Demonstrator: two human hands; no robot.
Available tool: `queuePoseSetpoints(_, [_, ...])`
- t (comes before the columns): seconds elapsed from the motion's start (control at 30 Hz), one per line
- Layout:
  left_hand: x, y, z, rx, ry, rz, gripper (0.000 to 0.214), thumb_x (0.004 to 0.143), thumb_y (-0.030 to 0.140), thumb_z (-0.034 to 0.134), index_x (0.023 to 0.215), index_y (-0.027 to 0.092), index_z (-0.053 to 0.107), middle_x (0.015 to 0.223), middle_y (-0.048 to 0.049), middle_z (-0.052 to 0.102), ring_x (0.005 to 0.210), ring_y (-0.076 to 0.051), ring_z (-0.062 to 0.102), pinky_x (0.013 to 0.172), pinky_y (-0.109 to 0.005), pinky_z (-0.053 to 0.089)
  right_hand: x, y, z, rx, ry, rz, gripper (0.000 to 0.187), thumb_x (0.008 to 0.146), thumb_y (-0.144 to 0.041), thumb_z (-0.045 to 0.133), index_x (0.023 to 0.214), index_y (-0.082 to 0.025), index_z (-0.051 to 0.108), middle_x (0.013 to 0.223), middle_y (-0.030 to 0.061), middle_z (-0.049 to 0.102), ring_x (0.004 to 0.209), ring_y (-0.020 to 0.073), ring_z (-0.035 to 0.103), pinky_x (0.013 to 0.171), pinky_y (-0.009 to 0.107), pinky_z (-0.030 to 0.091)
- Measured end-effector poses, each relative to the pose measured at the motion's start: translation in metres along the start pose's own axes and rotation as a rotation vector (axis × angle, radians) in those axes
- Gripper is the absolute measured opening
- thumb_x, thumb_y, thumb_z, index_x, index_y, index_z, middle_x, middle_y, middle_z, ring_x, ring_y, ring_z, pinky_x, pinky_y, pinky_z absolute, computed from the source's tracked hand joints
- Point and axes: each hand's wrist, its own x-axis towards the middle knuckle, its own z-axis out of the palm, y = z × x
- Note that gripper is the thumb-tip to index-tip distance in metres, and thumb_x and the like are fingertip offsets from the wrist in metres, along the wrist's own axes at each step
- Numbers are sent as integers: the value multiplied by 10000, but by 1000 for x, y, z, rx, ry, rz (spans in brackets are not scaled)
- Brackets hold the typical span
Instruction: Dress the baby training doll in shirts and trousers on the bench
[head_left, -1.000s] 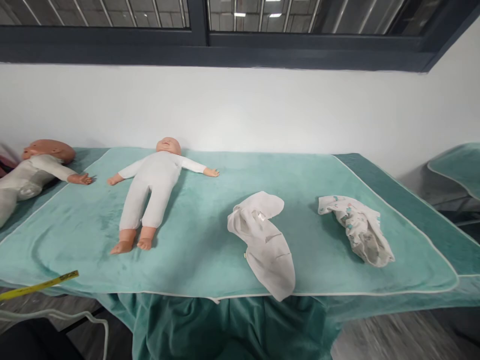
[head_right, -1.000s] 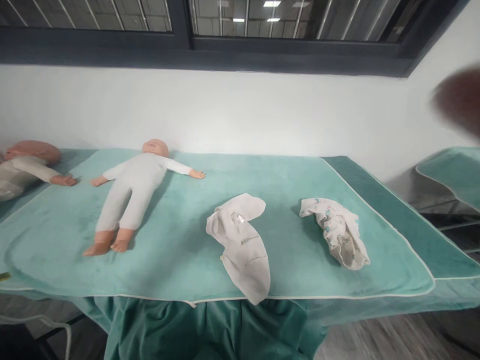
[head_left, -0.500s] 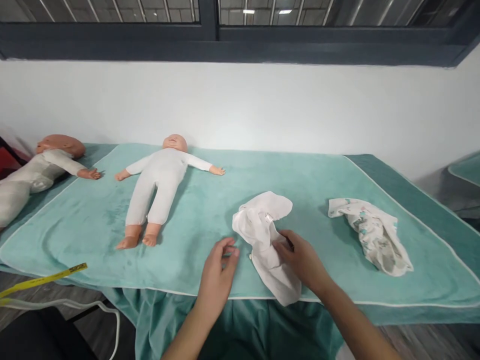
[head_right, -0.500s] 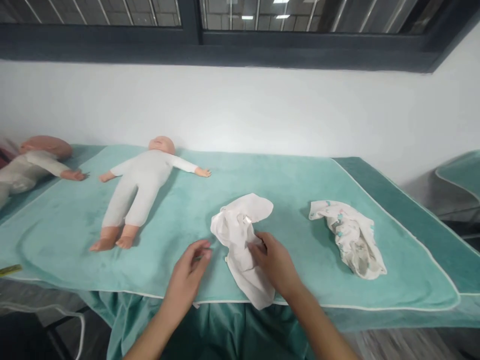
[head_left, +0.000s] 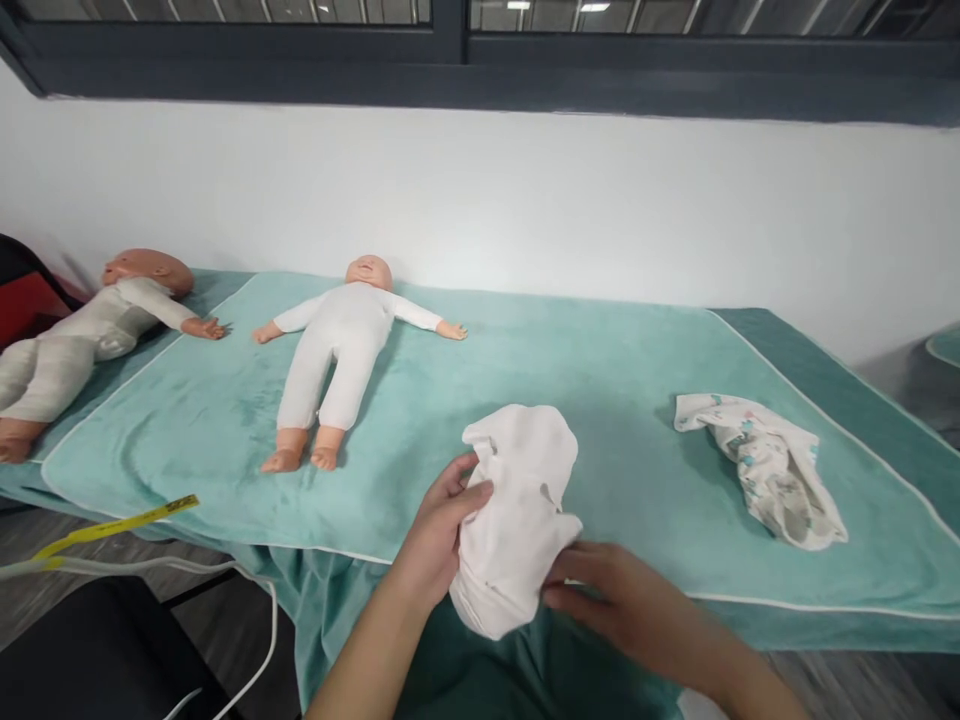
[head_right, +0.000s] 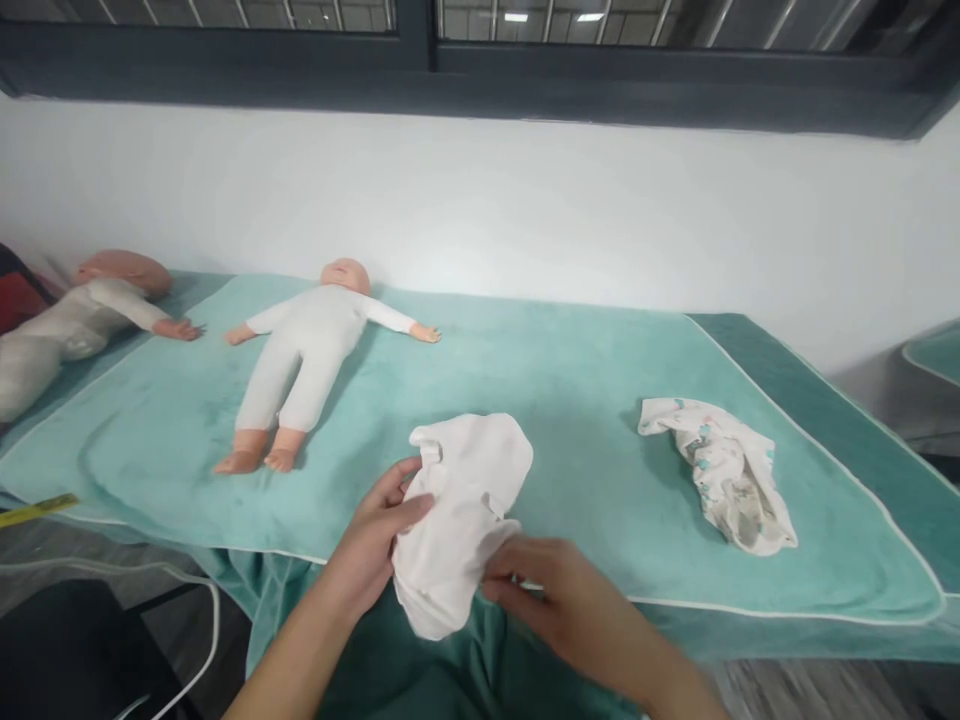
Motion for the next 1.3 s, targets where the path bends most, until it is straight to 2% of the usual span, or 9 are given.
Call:
queuePoseSetpoints(0.13, [-35, 17, -1, 592, -108, 251, 325, 760, 133, 645, 1071, 227, 638, 965, -11, 698, 821, -162, 634, 701, -239, 473, 2, -16, -22, -64, 279, -89, 229, 932, -354, 569, 1143, -291, 633, 1146, 38, 673, 1013, 205, 636, 835, 299, 526])
queuePoseSetpoints(0.23, [-59, 31, 5, 1019, -335, 588, 340, 796, 12, 492, 985, 238, 662, 950, -2, 694, 867, -154, 628, 756, -248, 479, 22, -32, -26, -258, 267, -289, 485, 917, -267, 585, 1381, -341, 461, 1418, 38, 517, 1268, 224, 514, 994, 356, 481])
queuePoseSetpoints(0.4, [-73, 43, -2, 1269, -223, 1051, 394, 883, 34, 445, 1170, 265, 584, 947, -15, 681, 820, -143, 618, 727, -244, 480, 55, -43, -22, -510, 334, -531, 293, 864, -100, 551, 1121, -240, 561, 1049, 52, 642, 944, 194, 608, 817, 344, 495])
queuePoseSetpoints(0.53, [-67, 54, -20, 1331, 133, 833, 401, 877, 173, 565, 1267, 262, 557, 723, 38, 616, 598, -125, 561, 596, -234, 449, 53, -39, -27, -521, 713, -572, 226, 784, -30, 545, 889, -221, 488, 864, 13, 538, 709, 130, 515, 608, 252, 410])
queuePoseSetpoints(0.63, [-54, 62, -25, 1371, 78, 703, 255, 892, 189, 495, 1083, 255, 651, 772, 15, 622, 694, -145, 591, 649, -258, 443, 45, -30, -30, -579, 831, -533, 259, 751, 1, 503, 865, -226, 450, 871, 11, 524, 715, 127, 513, 594, 243, 389])
queuePoseSetpoints(0.77, [-21, 70, -16, 1223, 58, 660, 152, 848, 138, 466, 955, 219, 536, 1054, -22, 639, 1006, -180, 589, 855, -303, 431, 47, -14, -32, -622, 845, -353, 240, 768, -44, 525, 900, -226, 440, 1100, 74, 579, 861, 178, 594, 633, 279, 447])
queuePoseSetpoints(1.0, [25, 99, 30, 1021, -46, 693, 87, 849, 174, 491, 917, 212, 451, 844, 24, 543, 789, -138, 526, 743, -266, 404, 65, -29, -55, -522, 602, -345, 607, 868, -176, 551, 1417, -254, 304, 1530, 107, 352, 1408, 257, 357, 1089, 448, 398])
queuePoseSetpoints(1.13, [14, 111, 49, 1093, -265, 707, 193, 834, 135, 515, 1005, 222, 501, 982, 10, 598, 898, -147, 558, 807, -276, 417, 77, -52, -61, -442, 468, -441, 521, 921, -332, 575, 1403, -288, 382, 1418, 59, 514, 1308, 231, 473, 1090, 421, 384])
queuePoseSetpoints(1.3, [-4, 123, 41, 1210, -260, 611, 282, 845, 260, 601, 1122, 276, 549, 1029, 14, 614, 894, -167, 576, 751, -282, 433, 88, -63, -72, -391, 545, -285, 137, 826, -201, 606, 960, -234, 601, 949, 4, 664, 856, 176, 600, 749, 304, 461])
